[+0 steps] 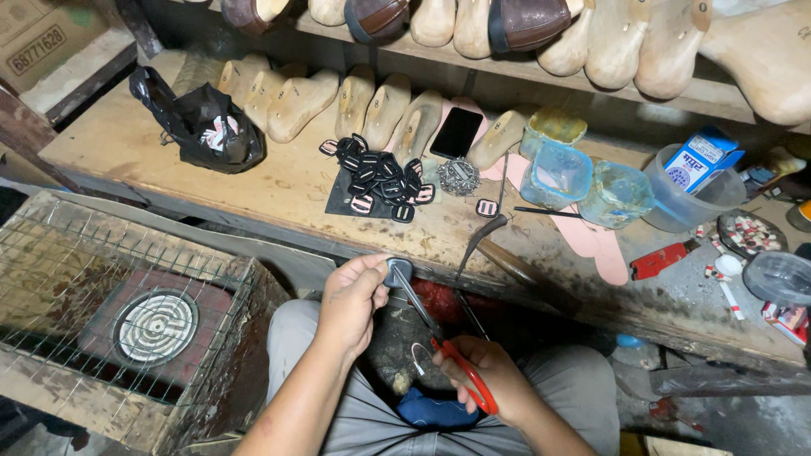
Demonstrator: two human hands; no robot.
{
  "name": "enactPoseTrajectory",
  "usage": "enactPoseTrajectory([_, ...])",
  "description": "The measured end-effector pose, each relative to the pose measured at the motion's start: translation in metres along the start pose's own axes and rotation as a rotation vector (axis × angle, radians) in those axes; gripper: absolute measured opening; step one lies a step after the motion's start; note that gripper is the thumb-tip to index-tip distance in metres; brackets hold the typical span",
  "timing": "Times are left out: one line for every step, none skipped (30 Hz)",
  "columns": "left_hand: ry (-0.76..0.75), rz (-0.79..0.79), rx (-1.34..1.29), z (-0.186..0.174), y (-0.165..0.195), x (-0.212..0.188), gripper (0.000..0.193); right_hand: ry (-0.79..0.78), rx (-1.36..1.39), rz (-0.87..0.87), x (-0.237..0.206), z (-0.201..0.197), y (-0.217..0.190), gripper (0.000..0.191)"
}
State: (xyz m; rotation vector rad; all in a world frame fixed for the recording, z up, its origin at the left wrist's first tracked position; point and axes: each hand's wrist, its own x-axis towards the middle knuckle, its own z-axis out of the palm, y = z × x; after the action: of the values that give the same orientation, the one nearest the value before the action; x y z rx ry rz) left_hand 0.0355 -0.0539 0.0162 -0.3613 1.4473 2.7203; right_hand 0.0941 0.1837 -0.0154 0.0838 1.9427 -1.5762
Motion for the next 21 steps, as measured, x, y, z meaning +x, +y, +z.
enactPoseTrajectory([0.002,0.003,-0.004,0.0,-0.001,0.0,0.022,-0.014,0.006,-0.022,0.0,0.0,0.0,0.03])
enactPoseTrajectory([0.003,0.006,-0.008,0.001,-0.001,-0.001,0.021,-0.028,0.012,-0.044,-0.001,-0.001,0.0,0.03])
enactPoseTrajectory([-0.001,0.02,0.003,0.001,-0.001,-0.001,0.021,-0.021,-0.012,-0.038,-0.001,-0.001,0.0,0.029])
enactPoseTrajectory([-0.007,0.034,0.015,0.001,-0.001,-0.001,0.022,-0.013,-0.036,-0.034,-0.001,-0.002,-0.001,0.029])
enactPoseTrajectory([-0.013,0.047,0.026,0.002,-0.002,-0.001,0.022,-0.004,-0.06,-0.029,-0.001,-0.002,0.0,0.028])
enactPoseTrajectory([-0.017,0.057,0.04,0.002,-0.001,-0.002,0.022,-0.01,-0.042,-0.027,-0.002,-0.002,-0.001,0.028])
enactPoseTrajectory([-0.022,0.068,0.053,0.002,-0.001,-0.002,0.022,-0.016,-0.024,-0.025,-0.002,-0.002,-0.001,0.029])
enactPoseTrajectory([-0.026,0.078,0.066,0.002,-0.001,-0.002,0.022,-0.022,-0.007,-0.023,-0.002,-0.002,-0.001,0.029])
enactPoseTrajectory([-0.024,0.083,0.084,0.003,-0.001,-0.002,0.022,-0.014,-0.014,-0.014,-0.003,-0.002,-0.002,0.028])
enactPoseTrajectory([-0.021,0.088,0.102,0.003,-0.001,-0.002,0.022,-0.007,-0.022,-0.006,-0.003,-0.002,-0.003,0.028])
enactPoseTrajectory([-0.018,0.093,0.12,0.003,0.0,-0.003,0.023,0.0,-0.029,0.003,-0.003,-0.001,-0.005,0.027])
enactPoseTrajectory([-0.02,0.088,0.123,0.003,-0.001,-0.004,0.023,0.012,-0.037,0.014,-0.004,-0.001,-0.006,0.027])
enactPoseTrajectory([-0.022,0.085,0.125,0.003,-0.001,-0.004,0.024,0.025,-0.046,0.025,-0.005,0.0,-0.008,0.027])
enactPoseTrajectory([-0.024,0.082,0.126,0.003,-0.001,-0.005,0.024,0.037,-0.056,0.035,-0.006,0.0,-0.009,0.027])
enactPoseTrajectory([-0.031,0.096,0.134,0.004,-0.001,-0.005,0.024,0.035,-0.064,0.044,-0.007,0.0,-0.01,0.027])
enactPoseTrajectory([-0.037,0.11,0.141,0.004,-0.002,-0.006,0.025,0.033,-0.072,0.053,-0.009,0.0,-0.01,0.027])
enactPoseTrajectory([-0.044,0.126,0.149,0.005,-0.002,-0.005,0.025,0.031,-0.08,0.06,-0.009,0.0,-0.011,0.027])
enactPoseTrajectory([-0.02,0.134,0.179,0.005,-0.002,-0.004,0.026,0.017,-0.084,0.054,-0.01,0.0,-0.01,0.026])
enactPoseTrajectory([0.004,0.139,0.21,0.005,-0.001,-0.002,0.028,0.003,-0.087,0.049,-0.01,0.0,-0.009,0.025])
enactPoseTrajectory([0.029,0.146,0.24,0.004,0.0,0.0,0.03,-0.011,-0.091,0.043,-0.01,-0.001,-0.008,0.024])
enactPoseTrajectory([0.018,0.128,0.202,0.004,0.001,0.0,0.03,-0.057,-0.056,-0.019,-0.009,-0.001,-0.007,0.025])
